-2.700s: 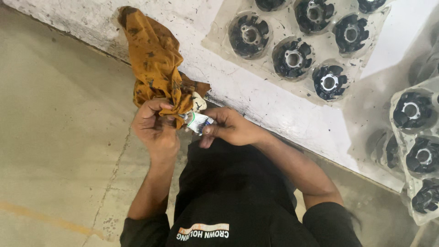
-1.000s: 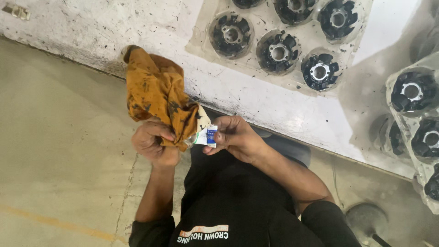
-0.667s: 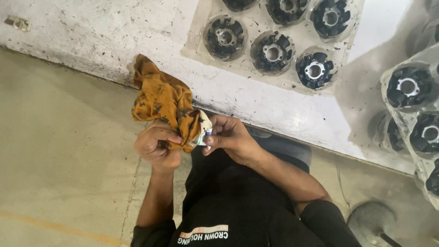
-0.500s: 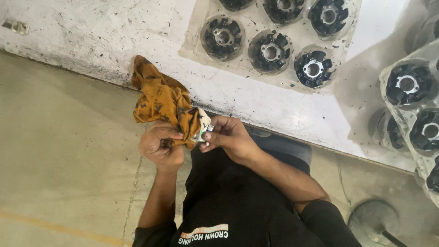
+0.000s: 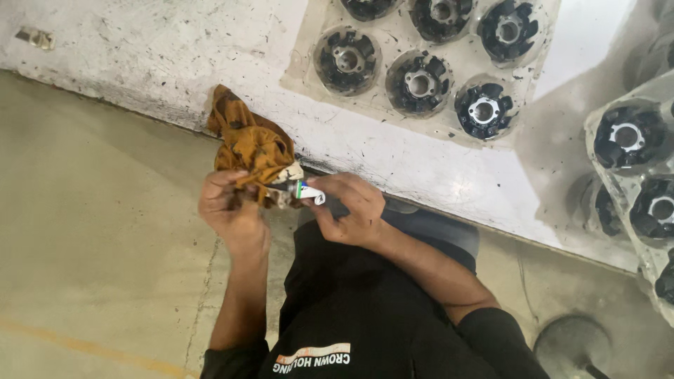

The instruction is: The person repeatedly picks small black mechanical parts from a tray, applies adhesive from a tube to specific areas, and places them back. They also wipe the tube tip with a cloth between applications.

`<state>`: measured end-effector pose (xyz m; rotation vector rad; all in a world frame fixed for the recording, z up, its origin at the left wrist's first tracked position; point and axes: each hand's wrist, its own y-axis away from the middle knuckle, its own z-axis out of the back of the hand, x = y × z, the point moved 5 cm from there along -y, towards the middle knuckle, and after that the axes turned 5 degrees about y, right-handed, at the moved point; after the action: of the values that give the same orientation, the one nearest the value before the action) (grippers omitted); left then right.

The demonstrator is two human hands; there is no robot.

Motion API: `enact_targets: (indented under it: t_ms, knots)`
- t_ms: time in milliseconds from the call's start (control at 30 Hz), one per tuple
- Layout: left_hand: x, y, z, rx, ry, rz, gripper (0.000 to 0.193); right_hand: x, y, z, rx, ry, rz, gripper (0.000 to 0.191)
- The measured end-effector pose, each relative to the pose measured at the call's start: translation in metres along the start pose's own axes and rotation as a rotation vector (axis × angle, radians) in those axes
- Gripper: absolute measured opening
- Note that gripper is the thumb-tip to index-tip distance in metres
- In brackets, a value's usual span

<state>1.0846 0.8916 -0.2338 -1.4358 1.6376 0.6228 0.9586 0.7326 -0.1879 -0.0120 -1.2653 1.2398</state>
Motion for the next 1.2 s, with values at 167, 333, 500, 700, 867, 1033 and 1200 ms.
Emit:
enact_targets:
  t_ms: [167, 333, 500, 700, 867, 1033, 1200]
  knots:
    - [-0.023, -0.067, 0.017, -0.087, -0.07, -0.134, 0.034, -0.055, 0.017, 0.001, -0.003, -0.676, -0.65, 0.032]
    - [-0.061, -0.171, 0.027, 0.081, -0.428, -0.329, 0.034, -0.076, 0.031, 0.021, 0.017, -0.96, -0.752, 0.032]
    - [-0.082, -0.217, -0.001, 0.087, -1.477, -0.695, 0.015, -0.078, 0.055, 0.042, -0.025, -0.959, -0.782, 0.036]
    - [0.028, -0.134, -0.109, 0.821, -1.171, -0.423, 0.019, -0.078, 0.073, 0.077, -0.152, -0.819, -0.784, 0.037]
    - [0.071, -0.107, -0.147, 0.916, -1.378, -0.587, 0.027, -0.069, 0.078, 0.118, -0.303, -0.733, -0.767, 0.038]
    - [0.084, -0.096, -0.154, 1.034, -1.4, -0.643, 0.041, -0.07, 0.078, 0.138, -0.358, -0.697, -0.721, 0.038]
    - [0.089, -0.09, -0.173, 1.029, -1.413, -0.543, 0.057, -0.068, 0.079, 0.136, -0.359, -0.714, -0.705, 0.039]
